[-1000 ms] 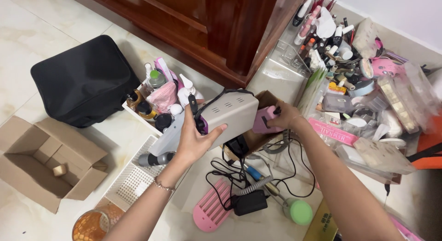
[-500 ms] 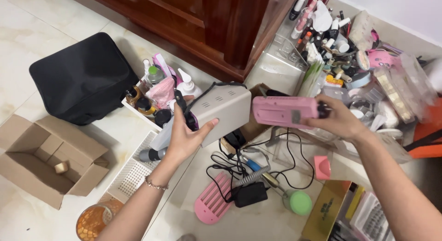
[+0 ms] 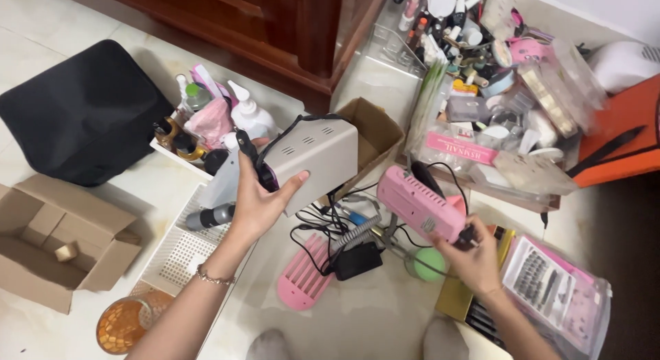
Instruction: The person organizes various beauty tools and accessories on the floor, sorting them into a cardboard box. They handle items such as a purple device, a white device, a pink device, and several cables, placing them into the box one by one.
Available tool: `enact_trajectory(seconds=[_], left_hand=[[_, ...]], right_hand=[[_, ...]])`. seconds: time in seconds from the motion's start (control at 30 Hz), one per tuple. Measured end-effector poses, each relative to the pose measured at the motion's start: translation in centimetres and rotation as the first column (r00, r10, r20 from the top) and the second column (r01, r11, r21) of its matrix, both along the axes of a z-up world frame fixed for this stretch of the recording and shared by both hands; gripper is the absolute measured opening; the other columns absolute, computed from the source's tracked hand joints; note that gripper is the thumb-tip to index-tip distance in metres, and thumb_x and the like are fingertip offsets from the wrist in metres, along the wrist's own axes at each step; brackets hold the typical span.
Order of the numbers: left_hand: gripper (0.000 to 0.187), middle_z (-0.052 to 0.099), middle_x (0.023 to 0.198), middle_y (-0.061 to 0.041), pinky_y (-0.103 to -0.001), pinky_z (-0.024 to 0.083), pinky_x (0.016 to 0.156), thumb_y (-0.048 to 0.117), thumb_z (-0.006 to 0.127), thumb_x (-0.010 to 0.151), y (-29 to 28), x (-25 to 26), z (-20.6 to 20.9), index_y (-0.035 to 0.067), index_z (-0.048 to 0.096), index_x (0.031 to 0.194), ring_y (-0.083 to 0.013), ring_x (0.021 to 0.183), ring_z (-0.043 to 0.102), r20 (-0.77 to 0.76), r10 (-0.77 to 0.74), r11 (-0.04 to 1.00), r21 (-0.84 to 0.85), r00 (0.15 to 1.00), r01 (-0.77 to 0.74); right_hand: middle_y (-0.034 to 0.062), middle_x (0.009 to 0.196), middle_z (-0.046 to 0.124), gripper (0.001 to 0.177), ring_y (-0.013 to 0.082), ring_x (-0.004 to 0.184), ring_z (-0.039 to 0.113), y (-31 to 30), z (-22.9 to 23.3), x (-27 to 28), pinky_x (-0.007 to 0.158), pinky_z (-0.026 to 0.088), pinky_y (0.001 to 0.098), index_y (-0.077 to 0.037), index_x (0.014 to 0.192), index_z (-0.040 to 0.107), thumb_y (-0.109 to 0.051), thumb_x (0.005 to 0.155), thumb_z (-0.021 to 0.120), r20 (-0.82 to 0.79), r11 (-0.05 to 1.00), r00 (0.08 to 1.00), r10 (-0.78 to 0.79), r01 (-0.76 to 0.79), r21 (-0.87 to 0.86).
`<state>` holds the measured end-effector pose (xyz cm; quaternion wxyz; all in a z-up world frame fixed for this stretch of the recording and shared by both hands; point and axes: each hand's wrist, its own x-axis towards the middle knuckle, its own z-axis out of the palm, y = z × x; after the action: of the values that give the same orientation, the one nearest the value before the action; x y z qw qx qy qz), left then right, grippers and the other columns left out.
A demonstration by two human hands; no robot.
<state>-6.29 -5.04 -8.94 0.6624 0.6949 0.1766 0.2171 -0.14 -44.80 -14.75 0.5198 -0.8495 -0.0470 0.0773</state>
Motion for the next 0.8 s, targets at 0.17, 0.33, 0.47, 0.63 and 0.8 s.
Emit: enact_trajectory(seconds=[0.17, 0.33, 0.47, 0.63, 0.8], left_hand=[[0.075, 0.059, 0.138, -0.010, -0.031, 0.049, 0.116, 0.020, 0.089, 0.084, -0.1, 0.0, -0.1, 0.011, 0.042, 0.142, -0.0177, 0.129, 0.062, 0.010, -0.021, 0.999, 0.043, 1.000, 0.020], [0.075, 0.055, 0.139, -0.010, -0.031, 0.046, 0.117, 0.021, 0.089, 0.083, -0.2, 0.4, -0.8, 0.009, 0.042, 0.141, -0.0184, 0.130, 0.059, 0.033, -0.013, 0.998, 0.061, 0.999, 0.011], [0.075, 0.055, 0.139, -0.010, -0.031, 0.047, 0.117, 0.020, 0.089, 0.084, -0.3, 0.4, -0.7, 0.010, 0.042, 0.142, -0.0181, 0.130, 0.060, 0.037, -0.013, 0.998, 0.068, 0.999, 0.011], [0.075, 0.053, 0.139, -0.010, -0.031, 0.046, 0.118, 0.021, 0.089, 0.084, -0.2, 0.5, -1.4, 0.009, 0.042, 0.141, -0.0184, 0.131, 0.059, 0.038, -0.006, 0.998, 0.070, 0.999, 0.004], [0.089, 0.058, 0.138, -0.024, -0.055, 0.048, 0.114, 0.016, 0.095, 0.082, 0.3, 0.6, -1.8, 0.009, 0.041, 0.152, -0.0358, 0.128, 0.060, -0.033, 0.000, 0.999, 0.037, 0.999, 0.001]], right_hand=[[0.0161, 0.118, 0.082, 0.036, 0.0216, 0.089, 0.077, 0.7, -3.2, -2.9, 0.062, 0.065, 0.0274, -0.006, 0.104, 0.066, -0.004, 0.078, 0.090, -0.046, 0.998, 0.997, -0.062, 0.062, 0.001], [0.0165, 0.118, 0.079, 0.033, 0.0194, 0.086, 0.070, 3.4, -6.5, -4.2, 0.059, 0.060, 0.0232, -0.006, 0.097, 0.061, 0.001, 0.078, 0.087, -0.081, 0.996, 0.993, -0.091, 0.093, 0.015], [0.0014, 0.084, 0.063, 0.040, 0.0103, 0.072, 0.051, 4.8, -9.0, -4.7, 0.057, 0.043, 0.0256, -0.012, 0.093, 0.055, -0.014, 0.080, 0.093, -0.010, 0.994, 0.994, -0.107, 0.107, 0.004], [0.0017, 0.087, 0.066, 0.044, 0.0120, 0.078, 0.054, 6.5, -9.5, -5.1, 0.065, 0.046, 0.0267, -0.013, 0.099, 0.053, -0.022, 0.084, 0.093, -0.145, 0.995, 0.984, -0.103, 0.104, -0.004], [0.0182, 0.112, 0.078, 0.063, 0.0392, 0.113, 0.075, 6.9, -9.8, -4.0, 0.095, 0.066, 0.0488, -0.015, 0.120, 0.057, -0.028, 0.076, 0.100, -0.204, 0.996, 0.976, -0.082, 0.071, -0.060]])
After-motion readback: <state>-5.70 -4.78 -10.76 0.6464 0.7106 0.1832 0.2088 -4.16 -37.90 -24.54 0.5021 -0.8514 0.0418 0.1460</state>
